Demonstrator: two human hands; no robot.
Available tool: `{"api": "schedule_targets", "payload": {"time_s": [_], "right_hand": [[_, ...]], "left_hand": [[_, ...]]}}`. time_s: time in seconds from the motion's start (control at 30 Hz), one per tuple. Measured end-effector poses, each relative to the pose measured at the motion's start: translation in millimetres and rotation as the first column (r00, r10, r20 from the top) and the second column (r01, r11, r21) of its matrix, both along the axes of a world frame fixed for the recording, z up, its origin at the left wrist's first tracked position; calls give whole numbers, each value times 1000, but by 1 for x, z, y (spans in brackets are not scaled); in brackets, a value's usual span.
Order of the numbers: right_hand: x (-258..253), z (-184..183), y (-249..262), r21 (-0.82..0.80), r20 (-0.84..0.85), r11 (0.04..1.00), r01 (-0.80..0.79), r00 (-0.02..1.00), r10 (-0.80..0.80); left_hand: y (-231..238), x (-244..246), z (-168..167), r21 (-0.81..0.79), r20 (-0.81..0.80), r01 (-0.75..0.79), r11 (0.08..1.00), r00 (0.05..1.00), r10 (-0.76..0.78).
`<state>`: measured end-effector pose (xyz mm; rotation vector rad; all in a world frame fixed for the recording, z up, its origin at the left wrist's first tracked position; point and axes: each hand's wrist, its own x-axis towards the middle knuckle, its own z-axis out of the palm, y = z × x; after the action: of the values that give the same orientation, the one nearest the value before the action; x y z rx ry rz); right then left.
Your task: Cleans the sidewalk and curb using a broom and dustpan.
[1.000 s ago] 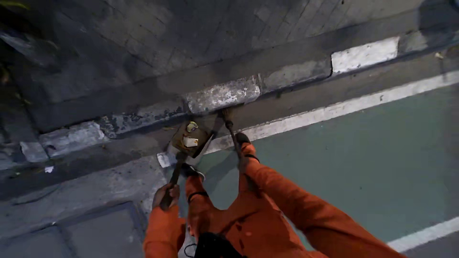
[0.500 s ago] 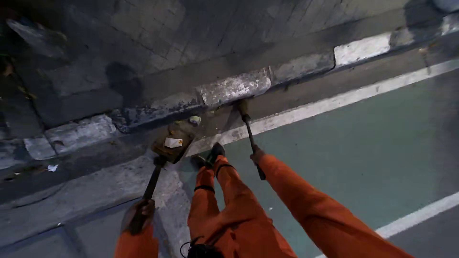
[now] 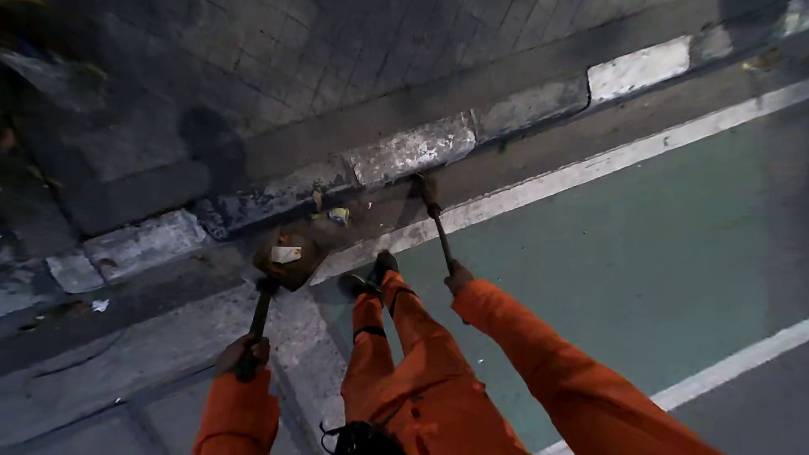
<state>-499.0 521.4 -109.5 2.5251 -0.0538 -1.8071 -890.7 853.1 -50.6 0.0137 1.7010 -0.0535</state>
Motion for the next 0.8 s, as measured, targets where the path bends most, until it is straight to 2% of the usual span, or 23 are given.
{"api": "schedule_targets", "payload": {"time_s": [0.07,0.13,0.2,0.27,0.33,0.37,0.47,0.57,0.63,0.67,0.73,0.8], "right_hand": [[-8,0,-4,10,-111,993,-119,987,119],[1,22,-38,77,-172,985,-152,971,163],[0,56,-70,85,-248,994,-62,965,81],[-28,86,-82,60,-264,996,62,964,-44],[-64,106,-78,24,-175,983,179,969,-173],[-77,103,-69,22,-108,975,222,970,-219],[-102,62,-17,27,71,949,314,946,-315],[-133,3,54,30,112,927,373,920,-374],[-183,-24,101,71,43,950,303,951,-306],[-221,-31,124,84,-7,976,201,980,-201],[-308,-5,180,46,-156,999,9,988,-2],[-388,28,233,18,-288,999,-33,957,36]], "left_hand": [[-1,-4,-3,-2,-8,19,1000,1000,-19],[-3,-8,-7,11,-1,10,1000,1000,-10],[1,-14,-8,25,-3,-30,999,1000,30],[12,-23,-4,27,9,-75,997,997,75],[19,-47,1,10,76,-125,992,989,124],[23,-63,1,5,134,-170,985,977,168],[29,-125,5,-50,346,-308,950,887,306],[49,-179,22,-32,398,-299,954,871,287],[77,-214,26,-45,388,-296,954,875,290],[95,-230,24,-36,372,-268,963,891,262],[125,-250,18,44,285,-166,985,947,147],[155,-256,8,109,119,-14,994,993,0]]}}
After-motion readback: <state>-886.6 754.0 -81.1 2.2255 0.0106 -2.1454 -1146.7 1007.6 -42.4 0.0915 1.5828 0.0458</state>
